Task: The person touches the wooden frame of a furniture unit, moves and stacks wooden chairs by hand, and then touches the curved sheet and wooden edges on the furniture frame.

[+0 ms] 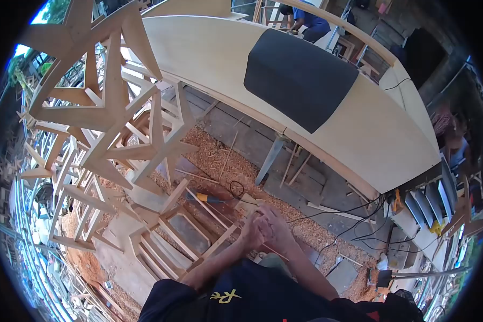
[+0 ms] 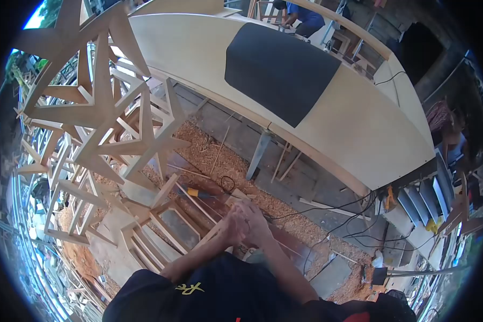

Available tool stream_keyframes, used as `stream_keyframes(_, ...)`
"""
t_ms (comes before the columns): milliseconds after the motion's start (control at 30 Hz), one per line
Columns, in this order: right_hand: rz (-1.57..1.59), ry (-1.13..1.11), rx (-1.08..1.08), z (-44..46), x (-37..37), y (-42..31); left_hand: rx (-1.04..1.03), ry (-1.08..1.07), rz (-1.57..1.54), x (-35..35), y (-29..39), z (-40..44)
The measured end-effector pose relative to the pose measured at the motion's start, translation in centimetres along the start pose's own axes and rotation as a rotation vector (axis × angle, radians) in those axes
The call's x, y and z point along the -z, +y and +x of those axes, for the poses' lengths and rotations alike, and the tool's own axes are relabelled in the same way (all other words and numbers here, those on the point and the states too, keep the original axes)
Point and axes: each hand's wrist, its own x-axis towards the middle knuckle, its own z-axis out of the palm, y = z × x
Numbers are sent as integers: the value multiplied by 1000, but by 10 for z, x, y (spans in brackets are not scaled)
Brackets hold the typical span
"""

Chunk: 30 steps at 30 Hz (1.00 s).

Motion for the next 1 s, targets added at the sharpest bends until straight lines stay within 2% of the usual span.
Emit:
stream_keyframes(33, -17, 3, 84, 10, -1, -3, -14, -76, -35, -15, 3, 3)
stream_keyframes(167, -138, 100, -59, 27, 24, 16, -49, -360, -189, -80, 24, 13)
stream_keyframes(267, -328, 243, -105, 31, 83, 48, -273, -33, 178, -161, 74, -29)
stream_keyframes(333, -400, 371, -130, 41, 145, 35, -443, -103, 412, -172, 127, -15)
stream_keyframes(367, -461, 443, -113, 48, 176, 22, -572, -117, 466, -186, 154, -10)
stream_keyframes(433, -357, 654, -139, 65, 231, -19, -858, -208, 664, -226, 213, -1)
stream_keyframes(467, -502, 699, -66, 68, 264, -18, -1013, -280, 806, -248, 239, 6)
stream_keyframes(500, -645, 736, 10, 70, 297, -13, -1140, -184, 951, -293, 255, -2)
stream_keyframes(533, -667, 801, 52, 78, 322, -20, -1315, -317, 1057, -320, 275, -1)
stream_keyframes(567, -688, 867, 97, 85, 346, -27, -1423, -194, 1162, -360, 282, -6)
stream_keyframes(633, -778, 995, 145, 97, 389, -27, -1674, -123, 1390, -411, 311, 1)
stream_keyframes(700, -828, 1099, 166, 112, 431, -16, -1807, 36, 1582, -458, 337, 19)
stream_keyframes(733, -829, 1106, 164, 120, 448, -10, -1828, 101, 1629, -478, 353, 35)
stream_keyframes(833, -836, 1061, -27, 135, 503, 10, -1770, 303, 1824, -516, 395, 92)
stream_keyframes(867, -839, 1057, -10, 140, 515, 19, -1722, 373, 1900, -520, 408, 112)
stream_keyframes(1000, -854, 945, -241, 142, 551, 51, -1446, 561, 2175, -494, 474, 182)
